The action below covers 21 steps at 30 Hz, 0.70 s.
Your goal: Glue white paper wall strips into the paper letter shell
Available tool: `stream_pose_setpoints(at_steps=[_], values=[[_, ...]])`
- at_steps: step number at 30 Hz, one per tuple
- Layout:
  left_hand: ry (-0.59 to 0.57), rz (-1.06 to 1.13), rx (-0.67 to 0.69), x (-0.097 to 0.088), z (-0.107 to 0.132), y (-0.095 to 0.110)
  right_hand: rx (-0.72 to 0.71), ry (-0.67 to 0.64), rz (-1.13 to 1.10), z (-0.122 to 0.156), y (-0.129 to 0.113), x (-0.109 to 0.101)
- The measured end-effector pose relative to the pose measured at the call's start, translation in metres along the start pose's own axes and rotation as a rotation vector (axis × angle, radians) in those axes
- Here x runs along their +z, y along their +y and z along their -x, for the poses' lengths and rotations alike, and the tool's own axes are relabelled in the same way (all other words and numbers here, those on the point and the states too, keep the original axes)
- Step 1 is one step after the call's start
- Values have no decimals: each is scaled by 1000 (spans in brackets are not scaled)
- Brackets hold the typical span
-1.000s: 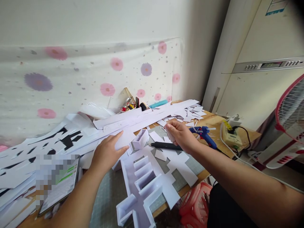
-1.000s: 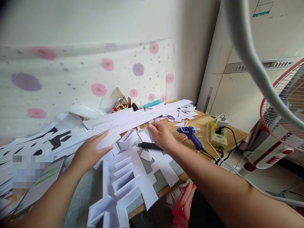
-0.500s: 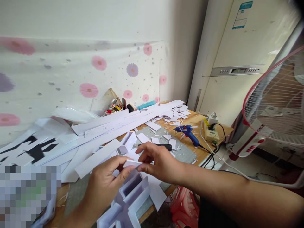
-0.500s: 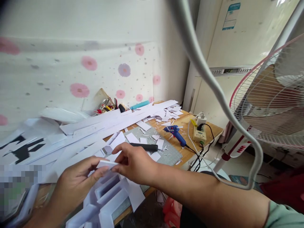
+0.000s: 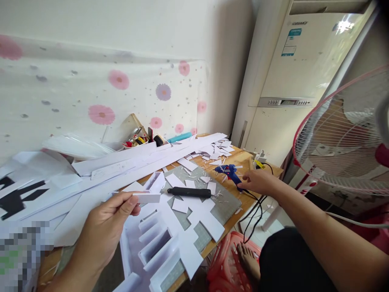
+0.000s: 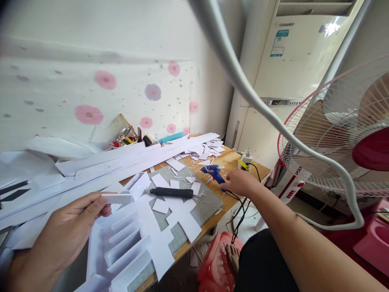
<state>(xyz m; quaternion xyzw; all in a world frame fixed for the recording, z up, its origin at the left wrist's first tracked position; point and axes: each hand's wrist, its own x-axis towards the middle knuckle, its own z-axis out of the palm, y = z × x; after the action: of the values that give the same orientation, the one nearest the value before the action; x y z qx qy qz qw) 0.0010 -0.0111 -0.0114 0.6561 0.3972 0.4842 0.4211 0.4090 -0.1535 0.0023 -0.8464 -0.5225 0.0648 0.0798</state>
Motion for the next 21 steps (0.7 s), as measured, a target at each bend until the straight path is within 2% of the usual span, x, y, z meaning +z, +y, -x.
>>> stream_pose_setpoints(at_steps=[6, 9, 11, 15, 17, 19, 21], values=[[-37, 24, -29, 8, 3, 10, 28, -14, -143, -21, -11, 24], [-53, 20, -58, 9, 5, 14, 45, 73, -325, -21, -24, 21], [-75, 15, -57, 9, 7, 16, 7, 95, -493, -11, -39, 16], [-145, 29, -30, 11, 11, 18, -201, -34, -856, 28, -85, 10], [-184, 39, -26, 11, 12, 18, -336, -245, -1135, 46, -109, 10], [-218, 32, -17, 11, 12, 19, -419, -361, -1216, 57, -127, 10], [-239, 17, -3, 10, 11, 18, -461, -399, -1210, 59, -139, 10]])
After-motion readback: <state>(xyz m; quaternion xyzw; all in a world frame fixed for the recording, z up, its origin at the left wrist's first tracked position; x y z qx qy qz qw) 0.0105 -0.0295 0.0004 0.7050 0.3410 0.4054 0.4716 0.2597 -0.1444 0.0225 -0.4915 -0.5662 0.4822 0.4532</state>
